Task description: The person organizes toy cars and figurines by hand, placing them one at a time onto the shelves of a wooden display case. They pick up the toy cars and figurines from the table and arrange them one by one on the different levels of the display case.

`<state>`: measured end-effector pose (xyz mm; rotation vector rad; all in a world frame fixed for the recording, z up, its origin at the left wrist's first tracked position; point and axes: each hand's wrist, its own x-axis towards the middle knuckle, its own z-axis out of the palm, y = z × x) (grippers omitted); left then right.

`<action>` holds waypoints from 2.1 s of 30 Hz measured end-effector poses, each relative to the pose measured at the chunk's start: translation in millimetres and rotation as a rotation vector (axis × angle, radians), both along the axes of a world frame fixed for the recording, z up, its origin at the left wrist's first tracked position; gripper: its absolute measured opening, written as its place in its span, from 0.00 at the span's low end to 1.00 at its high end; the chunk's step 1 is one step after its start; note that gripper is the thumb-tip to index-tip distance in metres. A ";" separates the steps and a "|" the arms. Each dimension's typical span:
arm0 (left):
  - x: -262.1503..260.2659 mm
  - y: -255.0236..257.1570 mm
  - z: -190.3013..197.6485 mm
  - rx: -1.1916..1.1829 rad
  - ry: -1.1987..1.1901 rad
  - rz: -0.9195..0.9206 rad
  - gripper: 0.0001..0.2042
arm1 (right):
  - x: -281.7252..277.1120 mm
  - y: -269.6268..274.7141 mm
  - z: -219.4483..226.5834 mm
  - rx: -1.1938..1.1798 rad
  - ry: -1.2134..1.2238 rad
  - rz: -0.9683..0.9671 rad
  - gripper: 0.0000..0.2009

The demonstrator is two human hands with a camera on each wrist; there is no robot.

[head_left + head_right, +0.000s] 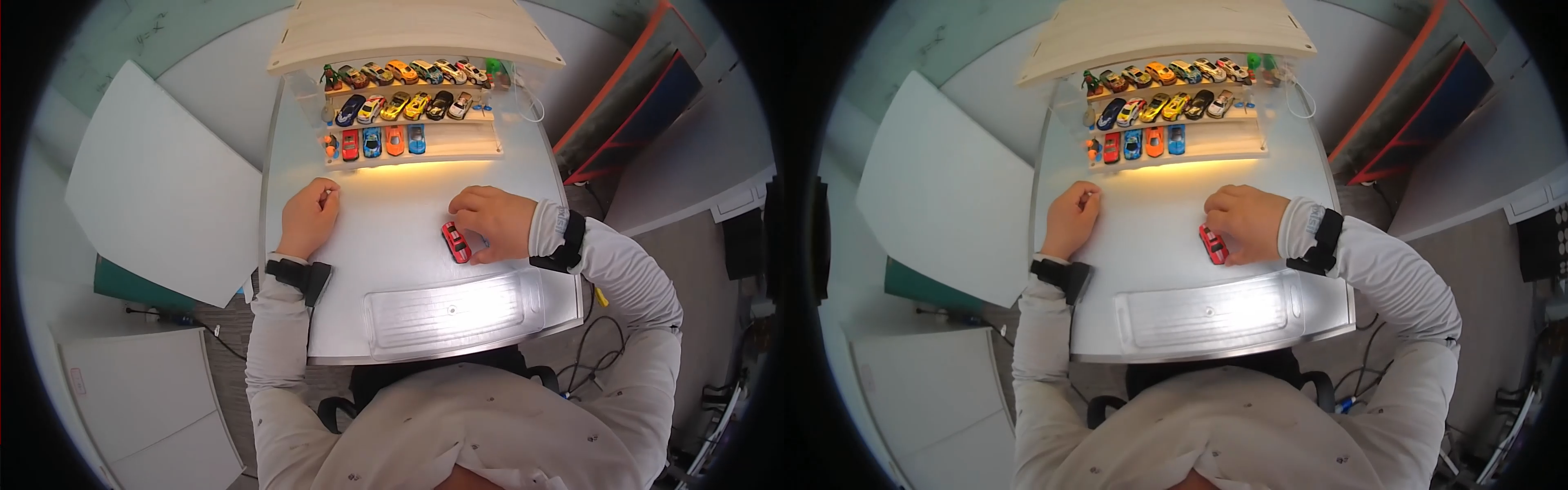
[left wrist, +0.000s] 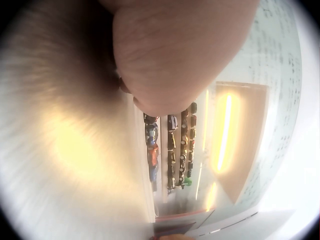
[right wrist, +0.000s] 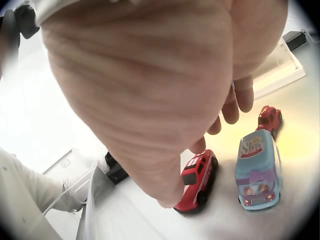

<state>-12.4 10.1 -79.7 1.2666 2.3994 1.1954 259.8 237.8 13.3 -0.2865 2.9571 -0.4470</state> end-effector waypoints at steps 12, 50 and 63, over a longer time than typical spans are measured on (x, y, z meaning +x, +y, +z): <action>0.8 1.1 3.4 -0.017 -0.011 0.001 0.06 | -21.1 -7.6 -18.2 0.145 -0.024 0.024 0.23; 4.2 1.0 8.6 0.019 0.017 -0.009 0.05 | -85.3 59.6 -35.8 0.138 0.186 -0.398 0.21; 3.7 1.0 8.7 0.001 0.016 -0.005 0.05 | -84.7 66.0 -43.4 0.186 0.286 -0.308 0.15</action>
